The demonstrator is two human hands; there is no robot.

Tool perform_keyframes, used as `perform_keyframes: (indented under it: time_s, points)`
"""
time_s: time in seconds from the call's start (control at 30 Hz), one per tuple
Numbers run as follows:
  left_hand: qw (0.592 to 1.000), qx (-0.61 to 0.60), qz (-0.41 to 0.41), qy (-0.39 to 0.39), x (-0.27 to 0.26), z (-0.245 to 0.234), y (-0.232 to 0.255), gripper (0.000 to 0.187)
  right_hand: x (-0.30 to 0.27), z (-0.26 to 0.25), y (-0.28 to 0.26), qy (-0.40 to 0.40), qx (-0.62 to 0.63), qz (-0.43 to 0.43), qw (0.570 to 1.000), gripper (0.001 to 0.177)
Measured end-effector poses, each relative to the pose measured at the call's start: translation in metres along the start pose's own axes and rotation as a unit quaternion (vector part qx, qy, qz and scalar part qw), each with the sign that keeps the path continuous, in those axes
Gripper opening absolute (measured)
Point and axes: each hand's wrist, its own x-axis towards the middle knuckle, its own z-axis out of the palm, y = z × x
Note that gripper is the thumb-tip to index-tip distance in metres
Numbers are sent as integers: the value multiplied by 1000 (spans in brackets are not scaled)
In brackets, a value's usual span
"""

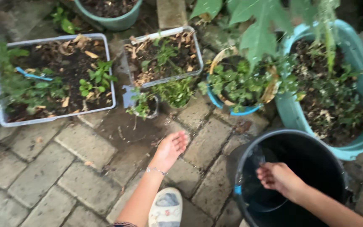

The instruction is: The person fills a bucket with water using a hose and then splashes water onto several potted plants on a brick patio.

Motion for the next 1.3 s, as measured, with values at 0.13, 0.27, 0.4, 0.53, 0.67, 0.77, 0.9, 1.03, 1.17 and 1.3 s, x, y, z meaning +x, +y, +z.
perform_keyframes:
  time_s: [0.13, 0.27, 0.4, 0.53, 0.67, 0.77, 0.9, 1.03, 1.17, 1.3]
  points:
    - [993, -116, 0, -10, -3, -38, -6, 29, 94, -27, 52, 40, 120, 81, 989, 36]
    - [989, -136, 1, -51, -16, -30, -1, 32, 114, -43, 84, 137, 215, 60, 965, 35]
    - [989, -100, -18, -107, -23, 13, 25, 47, 73, -48, 39, -60, 273, 7, 960, 36]
    - [981, -114, -48, -151, -41, 43, 38, 51, -34, -6, -59, -134, 234, -135, 953, 22]
    - [980, -75, -52, -179, -36, 74, 59, 52, -122, 126, -148, -8, 169, -129, 977, 16]
    - [961, -118, -48, -246, -13, 82, 82, 52, -135, 229, -188, -236, 118, -136, 955, 39]
    - [917, -148, 81, -361, -2, 54, 137, 33, -120, 313, -201, -336, 84, -221, 912, 41]
    - [992, -5, 52, -111, -24, 44, 195, 47, -121, 313, -199, -230, -69, -328, 914, 45]
    - [990, 32, 59, -121, -23, 43, 224, 49, -142, 206, -167, -85, -297, -364, 878, 42]
    - [983, 164, 62, -45, -3, 35, 230, 56, -119, 49, -93, 10, -343, -277, 897, 37]
